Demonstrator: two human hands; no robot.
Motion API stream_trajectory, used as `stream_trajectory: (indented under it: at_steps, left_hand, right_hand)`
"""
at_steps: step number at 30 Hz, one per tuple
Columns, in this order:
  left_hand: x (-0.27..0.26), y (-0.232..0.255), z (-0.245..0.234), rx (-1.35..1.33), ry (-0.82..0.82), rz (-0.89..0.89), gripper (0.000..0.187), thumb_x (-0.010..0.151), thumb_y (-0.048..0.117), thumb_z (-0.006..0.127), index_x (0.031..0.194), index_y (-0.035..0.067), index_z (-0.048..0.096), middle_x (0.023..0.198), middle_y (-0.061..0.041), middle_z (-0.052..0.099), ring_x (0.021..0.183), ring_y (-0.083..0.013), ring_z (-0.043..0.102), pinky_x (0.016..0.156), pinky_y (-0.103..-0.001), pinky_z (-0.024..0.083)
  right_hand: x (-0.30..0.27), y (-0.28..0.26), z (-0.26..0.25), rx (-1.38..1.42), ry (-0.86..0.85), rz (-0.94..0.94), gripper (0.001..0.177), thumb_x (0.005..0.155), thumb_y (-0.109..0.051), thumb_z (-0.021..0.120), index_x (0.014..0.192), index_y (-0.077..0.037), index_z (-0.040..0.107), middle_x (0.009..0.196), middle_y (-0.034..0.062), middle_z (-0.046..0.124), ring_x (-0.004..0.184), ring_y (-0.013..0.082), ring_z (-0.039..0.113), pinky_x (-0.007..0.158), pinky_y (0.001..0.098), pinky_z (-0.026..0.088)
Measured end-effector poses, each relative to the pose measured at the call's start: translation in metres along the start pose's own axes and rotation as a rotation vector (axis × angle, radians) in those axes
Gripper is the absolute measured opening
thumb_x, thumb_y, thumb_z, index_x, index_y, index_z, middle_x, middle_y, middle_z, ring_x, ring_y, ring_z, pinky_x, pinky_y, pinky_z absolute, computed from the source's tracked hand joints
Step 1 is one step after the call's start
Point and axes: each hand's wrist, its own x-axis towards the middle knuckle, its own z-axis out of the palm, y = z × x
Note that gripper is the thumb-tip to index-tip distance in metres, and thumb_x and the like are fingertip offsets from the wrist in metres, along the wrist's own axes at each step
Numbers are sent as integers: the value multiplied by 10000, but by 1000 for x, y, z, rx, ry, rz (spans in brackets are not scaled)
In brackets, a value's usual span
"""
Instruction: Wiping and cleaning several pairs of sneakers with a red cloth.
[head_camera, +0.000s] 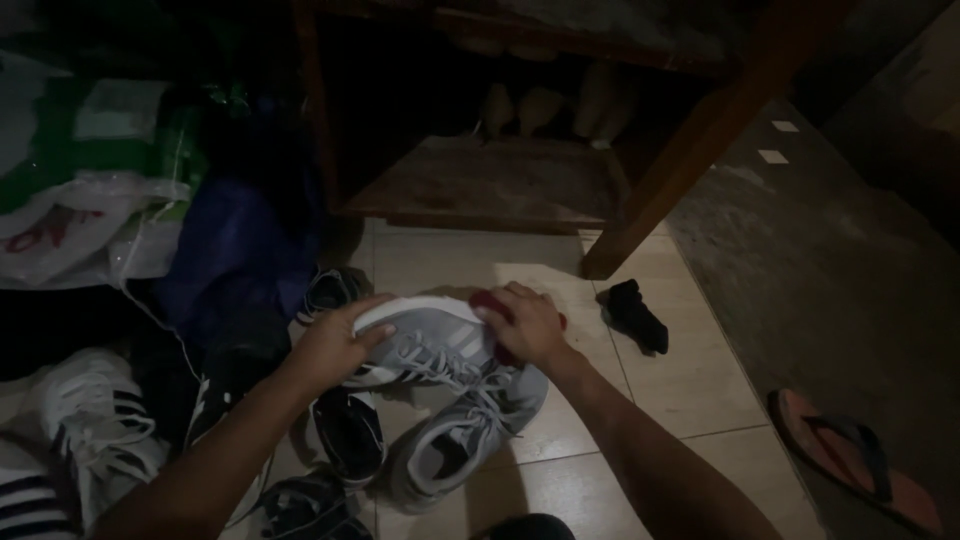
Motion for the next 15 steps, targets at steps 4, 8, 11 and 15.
stream_trajectory:
  at_steps: [4, 8, 11, 15]
  left_hand:
    - [0, -9, 2, 10, 19, 51, 552, 925, 309, 704, 1441, 146, 597, 1224, -114, 769, 1032, -206, 751, 878, -356, 576]
    - [-5, 8, -2, 45, 7, -52, 552, 924, 332, 702, 1448, 192, 599, 1233, -96, 764, 1040, -206, 748, 881, -353, 576]
    - [5, -11, 1, 0, 6, -36, 550, 920, 333, 709, 1439, 187, 604, 1231, -97, 772, 1038, -209, 754, 883, -352, 581]
    - [1, 4, 1, 118, 12, -33, 552, 924, 334, 684, 1455, 216, 590, 1239, -94, 751, 1021, -206, 760, 849, -371, 594]
  right_hand:
    - [7, -62, -12, -38, -98, 72, 483, 939, -564, 597, 1186, -168, 718, 1187, 83, 688, 1087, 310, 650, 950, 437, 483]
    - [9, -43, 6, 156, 147, -325, 418, 1057, -456, 517, 1193, -129, 738, 1185, 114, 697, 1132, 338, 621, 995, 480, 414]
    - [4, -3, 14, 70, 116, -239, 410, 1044, -480, 524, 1156, -158, 751, 1143, 78, 712, 1108, 302, 631, 969, 460, 437]
    - [-4, 20, 6, -62, 53, -110, 329, 980, -434, 578, 1068, -198, 789, 1047, 38, 722, 1068, 271, 630, 928, 470, 400]
